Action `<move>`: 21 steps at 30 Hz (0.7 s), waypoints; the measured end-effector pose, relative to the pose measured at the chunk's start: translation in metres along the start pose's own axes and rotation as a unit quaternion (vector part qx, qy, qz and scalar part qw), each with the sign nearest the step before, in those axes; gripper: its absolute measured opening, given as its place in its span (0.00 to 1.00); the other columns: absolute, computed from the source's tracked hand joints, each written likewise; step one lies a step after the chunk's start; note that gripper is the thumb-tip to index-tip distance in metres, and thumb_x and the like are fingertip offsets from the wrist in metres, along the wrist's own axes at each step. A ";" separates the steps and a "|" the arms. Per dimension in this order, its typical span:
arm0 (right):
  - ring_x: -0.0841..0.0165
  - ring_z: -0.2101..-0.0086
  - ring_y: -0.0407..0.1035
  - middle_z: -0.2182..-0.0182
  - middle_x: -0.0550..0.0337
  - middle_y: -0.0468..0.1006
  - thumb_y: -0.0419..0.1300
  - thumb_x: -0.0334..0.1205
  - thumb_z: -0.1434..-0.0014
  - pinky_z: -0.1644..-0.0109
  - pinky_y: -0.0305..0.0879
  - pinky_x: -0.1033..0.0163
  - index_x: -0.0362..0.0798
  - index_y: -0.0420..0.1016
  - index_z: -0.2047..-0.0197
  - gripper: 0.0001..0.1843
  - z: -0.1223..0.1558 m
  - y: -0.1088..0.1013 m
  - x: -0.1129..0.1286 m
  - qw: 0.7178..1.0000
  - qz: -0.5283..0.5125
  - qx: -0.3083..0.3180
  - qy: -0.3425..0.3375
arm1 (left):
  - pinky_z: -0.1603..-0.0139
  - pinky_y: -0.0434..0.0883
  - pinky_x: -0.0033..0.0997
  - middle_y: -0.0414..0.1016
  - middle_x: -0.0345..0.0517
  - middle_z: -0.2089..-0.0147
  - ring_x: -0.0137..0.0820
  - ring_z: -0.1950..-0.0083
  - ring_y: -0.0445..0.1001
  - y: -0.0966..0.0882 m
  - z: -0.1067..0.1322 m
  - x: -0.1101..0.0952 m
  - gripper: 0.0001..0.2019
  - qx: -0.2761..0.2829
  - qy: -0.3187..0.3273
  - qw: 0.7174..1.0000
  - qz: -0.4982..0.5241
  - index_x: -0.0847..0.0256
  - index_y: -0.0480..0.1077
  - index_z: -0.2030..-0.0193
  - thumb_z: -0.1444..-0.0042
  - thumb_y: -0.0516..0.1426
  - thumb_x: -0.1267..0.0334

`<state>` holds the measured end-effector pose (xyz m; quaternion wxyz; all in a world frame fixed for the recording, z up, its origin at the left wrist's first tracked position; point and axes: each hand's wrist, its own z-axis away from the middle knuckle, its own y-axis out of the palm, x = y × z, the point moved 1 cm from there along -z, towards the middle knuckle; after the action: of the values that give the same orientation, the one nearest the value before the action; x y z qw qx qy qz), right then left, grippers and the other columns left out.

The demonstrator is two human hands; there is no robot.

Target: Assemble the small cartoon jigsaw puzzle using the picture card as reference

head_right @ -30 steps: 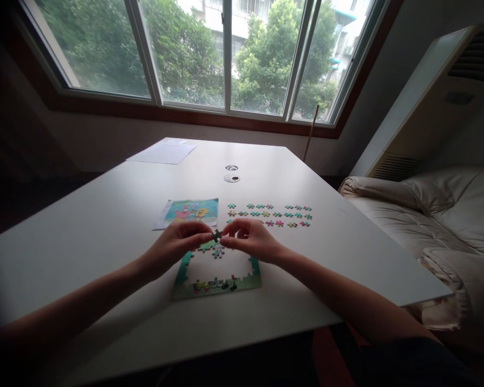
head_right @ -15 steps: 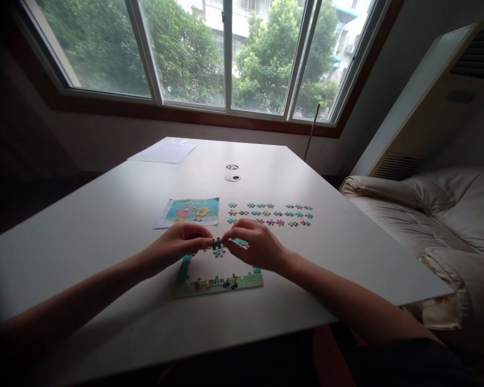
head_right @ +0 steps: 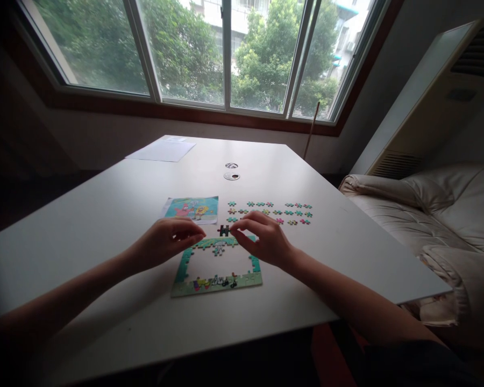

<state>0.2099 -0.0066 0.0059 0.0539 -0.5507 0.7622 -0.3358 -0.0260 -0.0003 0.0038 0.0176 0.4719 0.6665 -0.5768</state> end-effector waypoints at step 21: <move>0.73 0.71 0.67 0.73 0.58 0.73 0.60 0.33 0.47 0.66 0.64 0.68 0.45 0.76 0.69 0.03 0.008 0.016 0.008 0.965 -0.104 0.232 0.069 | 0.73 0.63 0.19 0.71 0.41 0.72 0.22 0.75 0.66 0.004 0.008 -0.007 0.06 0.131 0.087 0.987 0.011 0.61 0.76 0.66 0.46 0.56 0.67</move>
<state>0.1975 -0.0149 -0.0067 0.0927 -0.5749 0.6039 -0.5442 -0.0238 -0.0112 0.0024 -0.0961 0.5255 0.5788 -0.6161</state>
